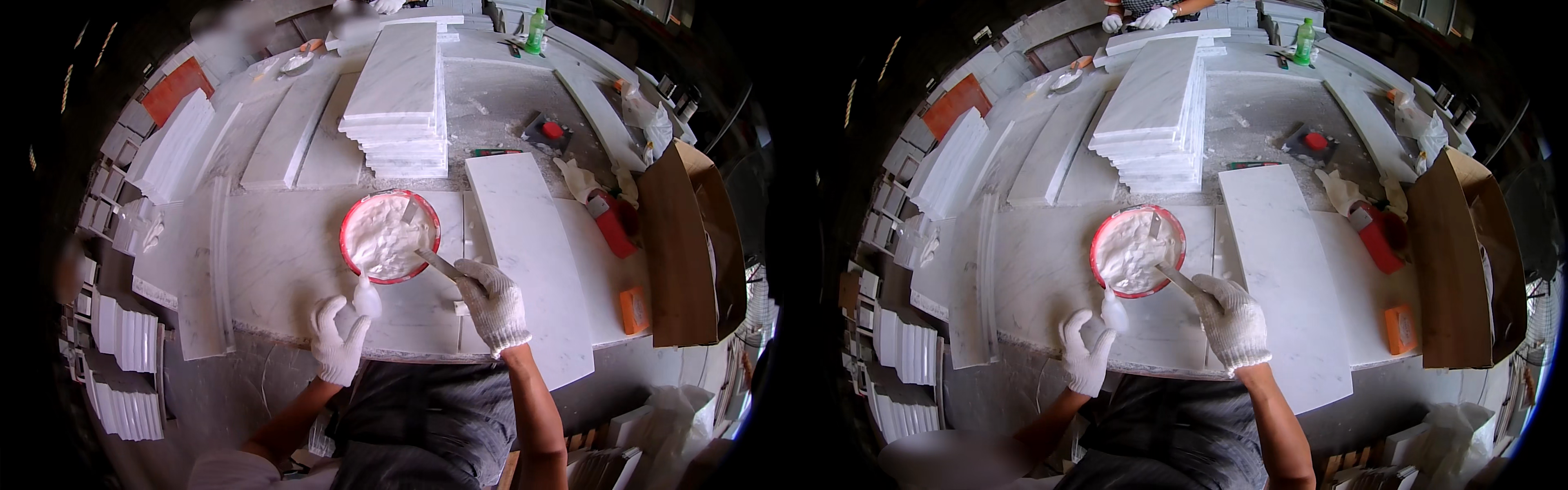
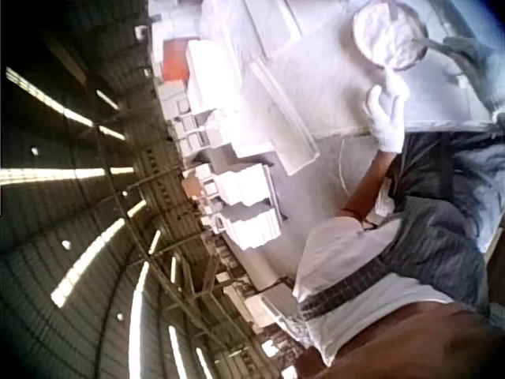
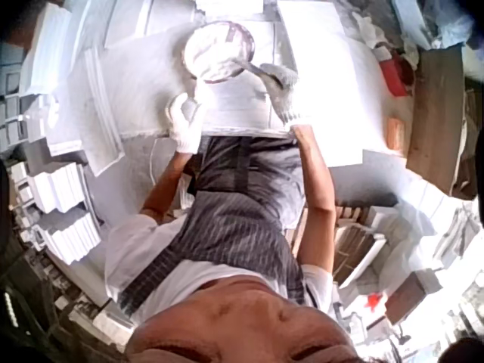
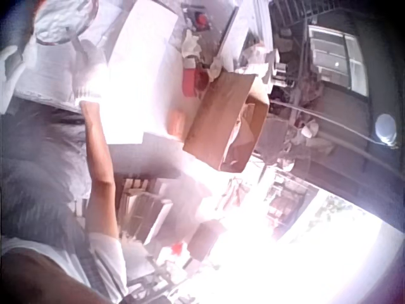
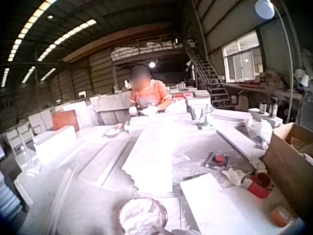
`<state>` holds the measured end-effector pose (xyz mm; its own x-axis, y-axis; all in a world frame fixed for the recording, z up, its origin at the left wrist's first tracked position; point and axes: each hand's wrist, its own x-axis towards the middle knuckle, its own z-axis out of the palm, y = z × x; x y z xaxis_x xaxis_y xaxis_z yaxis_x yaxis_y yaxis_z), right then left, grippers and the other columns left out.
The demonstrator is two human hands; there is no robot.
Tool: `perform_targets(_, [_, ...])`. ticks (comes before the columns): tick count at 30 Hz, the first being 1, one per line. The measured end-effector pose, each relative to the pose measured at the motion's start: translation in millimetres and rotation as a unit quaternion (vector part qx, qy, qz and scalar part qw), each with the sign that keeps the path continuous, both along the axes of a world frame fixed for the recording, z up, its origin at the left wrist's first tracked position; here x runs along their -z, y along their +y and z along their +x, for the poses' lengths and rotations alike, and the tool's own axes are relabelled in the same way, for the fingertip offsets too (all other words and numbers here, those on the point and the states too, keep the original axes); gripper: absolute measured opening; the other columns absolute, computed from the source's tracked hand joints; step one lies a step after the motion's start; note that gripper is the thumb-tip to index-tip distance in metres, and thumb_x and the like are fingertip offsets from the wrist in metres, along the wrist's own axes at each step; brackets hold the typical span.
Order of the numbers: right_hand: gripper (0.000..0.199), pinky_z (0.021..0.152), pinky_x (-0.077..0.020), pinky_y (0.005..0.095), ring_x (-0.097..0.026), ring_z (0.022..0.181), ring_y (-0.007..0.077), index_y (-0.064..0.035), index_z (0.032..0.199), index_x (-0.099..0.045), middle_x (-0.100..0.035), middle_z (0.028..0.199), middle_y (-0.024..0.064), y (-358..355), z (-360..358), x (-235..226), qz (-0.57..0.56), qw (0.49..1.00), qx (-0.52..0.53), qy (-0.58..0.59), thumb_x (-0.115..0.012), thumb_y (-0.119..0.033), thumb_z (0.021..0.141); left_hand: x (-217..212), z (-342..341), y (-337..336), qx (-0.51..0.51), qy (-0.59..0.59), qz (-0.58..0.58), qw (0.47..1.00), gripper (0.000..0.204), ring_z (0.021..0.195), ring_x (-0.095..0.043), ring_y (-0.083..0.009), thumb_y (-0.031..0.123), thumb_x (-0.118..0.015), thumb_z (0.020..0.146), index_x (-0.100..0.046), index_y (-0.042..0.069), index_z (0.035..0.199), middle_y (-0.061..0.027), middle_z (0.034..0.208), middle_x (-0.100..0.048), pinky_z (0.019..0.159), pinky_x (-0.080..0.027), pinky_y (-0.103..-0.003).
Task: The person applies a white paste to the edges of rectangular plaster panels using a small metal spatula, then smooths the edges with a sanding block. The person repeats this process on multiple panels, stacking finished pieces on the table.
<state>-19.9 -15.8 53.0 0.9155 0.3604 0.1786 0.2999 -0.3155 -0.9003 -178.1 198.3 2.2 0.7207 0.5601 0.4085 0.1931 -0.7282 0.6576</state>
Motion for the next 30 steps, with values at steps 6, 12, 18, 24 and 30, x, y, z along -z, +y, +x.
perform_targets(6, [0.017,0.074,-0.0527,0.0404,-0.066,0.082,0.0341,-0.0072,0.103,-0.072,-0.069,0.088,0.0153,28,2,-2,-0.057,0.997,0.026,-0.053,-0.064,-0.011,0.088,26,10,14,-0.001,-0.014,0.013,1.000,0.056,0.119,-0.052,-0.0331,0.019,-0.083,0.078,-0.057,0.008,0.126,-0.0126,0.125,-0.056,0.099,-0.044,-0.045])
perform_targets(12, [0.018,0.075,-0.0532,0.0407,-0.067,0.082,0.0345,-0.0067,0.104,-0.072,-0.070,0.091,0.0161,38,3,-12,-0.076,0.997,0.001,-0.013,-0.063,-0.013,0.089,28,10,14,0.007,-0.023,0.053,0.998,0.055,0.118,-0.052,-0.0343,0.022,-0.083,0.078,-0.058,0.008,0.125,-0.0128,0.123,-0.058,0.099,-0.045,-0.046])
perform_targets(18, [0.021,0.076,-0.0525,0.0348,-0.068,0.080,0.0257,-0.0026,0.106,-0.071,-0.071,0.091,0.0150,40,4,11,-0.053,0.998,0.005,0.042,-0.064,-0.013,0.089,29,10,15,0.014,-0.027,0.046,0.998,0.055,0.118,-0.052,-0.0350,0.022,-0.083,0.078,-0.058,0.008,0.125,-0.0136,0.123,-0.057,0.099,-0.045,-0.046])
perform_targets(24, [0.023,0.074,-0.0514,0.0295,-0.064,0.078,0.0160,-0.0002,0.108,-0.071,-0.070,0.089,0.0112,41,2,13,-0.027,0.996,0.012,0.081,-0.064,-0.011,0.090,28,9,16,0.014,-0.020,0.049,0.998,0.056,0.117,-0.053,-0.0350,0.022,-0.083,0.078,-0.057,0.008,0.125,-0.0135,0.123,-0.056,0.099,-0.045,-0.046])
perform_targets(30, [0.023,0.074,-0.0519,0.0291,-0.066,0.080,0.0147,0.0010,0.109,-0.070,-0.071,0.089,0.0107,33,1,14,0.036,0.985,0.027,0.165,-0.063,-0.011,0.091,23,13,15,0.025,-0.022,0.023,0.999,0.058,0.117,-0.054,-0.0329,0.019,-0.084,0.077,-0.056,0.008,0.126,-0.0135,0.125,-0.056,0.099,-0.045,-0.044])
